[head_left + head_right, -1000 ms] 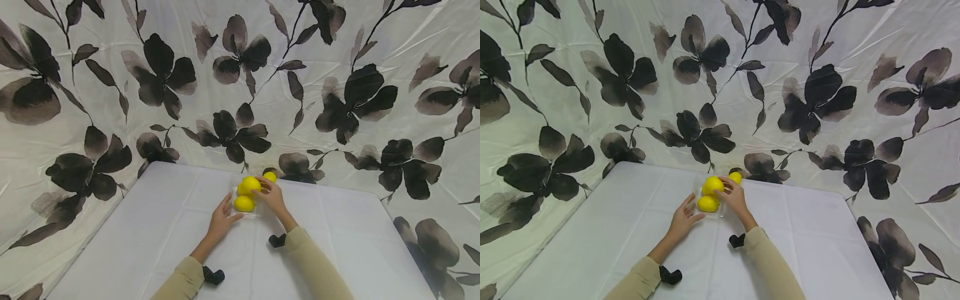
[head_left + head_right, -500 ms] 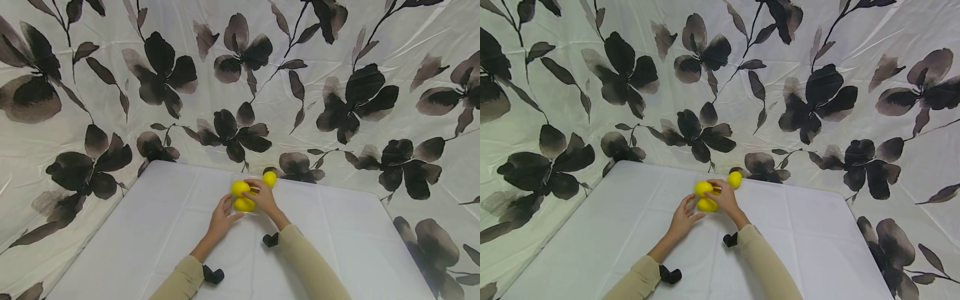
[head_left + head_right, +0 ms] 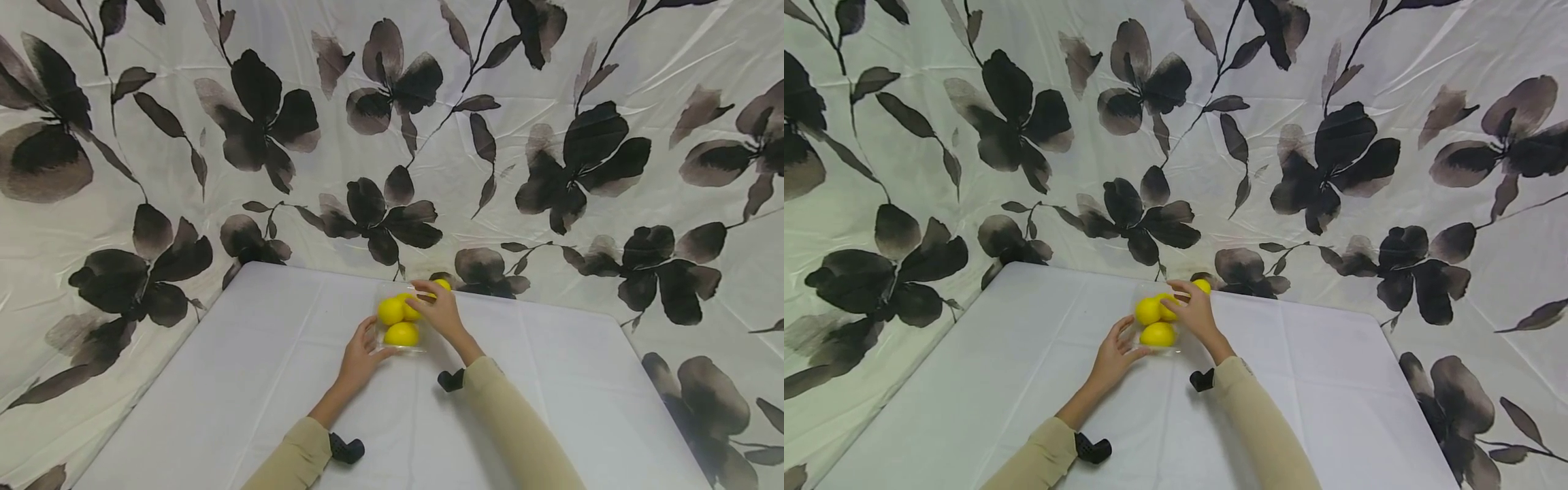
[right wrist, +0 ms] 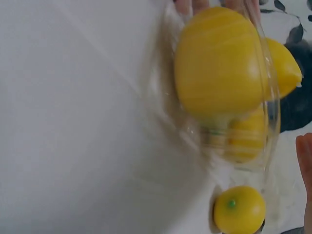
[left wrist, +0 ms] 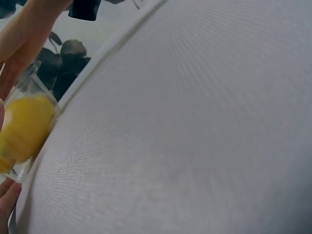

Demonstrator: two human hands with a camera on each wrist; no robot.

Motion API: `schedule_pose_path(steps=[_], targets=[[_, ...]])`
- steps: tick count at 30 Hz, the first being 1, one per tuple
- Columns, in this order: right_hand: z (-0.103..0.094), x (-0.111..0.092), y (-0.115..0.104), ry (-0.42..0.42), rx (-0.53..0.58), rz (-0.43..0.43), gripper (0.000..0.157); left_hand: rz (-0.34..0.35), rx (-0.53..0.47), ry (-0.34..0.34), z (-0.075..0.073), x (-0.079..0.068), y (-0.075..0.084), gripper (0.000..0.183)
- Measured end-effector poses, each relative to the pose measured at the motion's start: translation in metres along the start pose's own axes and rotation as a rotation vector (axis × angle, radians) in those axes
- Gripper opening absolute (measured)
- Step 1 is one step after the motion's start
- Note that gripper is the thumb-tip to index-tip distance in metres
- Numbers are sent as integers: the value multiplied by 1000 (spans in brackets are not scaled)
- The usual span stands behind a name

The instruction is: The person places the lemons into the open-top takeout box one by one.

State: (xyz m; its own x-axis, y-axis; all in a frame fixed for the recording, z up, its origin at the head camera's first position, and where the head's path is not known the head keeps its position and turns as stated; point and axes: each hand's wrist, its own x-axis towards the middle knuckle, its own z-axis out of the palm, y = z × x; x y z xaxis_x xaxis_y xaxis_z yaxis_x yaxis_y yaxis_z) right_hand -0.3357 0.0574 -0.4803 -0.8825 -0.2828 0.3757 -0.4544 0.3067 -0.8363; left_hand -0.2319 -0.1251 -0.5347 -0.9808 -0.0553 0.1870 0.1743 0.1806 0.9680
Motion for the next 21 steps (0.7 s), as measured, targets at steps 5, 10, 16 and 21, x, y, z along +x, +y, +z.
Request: schedule_pose_path(steps=[5,10,16,21], targets=[[-11,5,4,26,2,16,44,-23,17,15,1,5,-16,83],[-21,9,10,48,-42,62,44,-36,16,12,1,6,-20,84],[-31,13,22,58,-70,59,44,-68,31,22,1,6,-17,84],[-44,14,37,76,-48,98,48,-62,38,28,2,6,-15,86]])
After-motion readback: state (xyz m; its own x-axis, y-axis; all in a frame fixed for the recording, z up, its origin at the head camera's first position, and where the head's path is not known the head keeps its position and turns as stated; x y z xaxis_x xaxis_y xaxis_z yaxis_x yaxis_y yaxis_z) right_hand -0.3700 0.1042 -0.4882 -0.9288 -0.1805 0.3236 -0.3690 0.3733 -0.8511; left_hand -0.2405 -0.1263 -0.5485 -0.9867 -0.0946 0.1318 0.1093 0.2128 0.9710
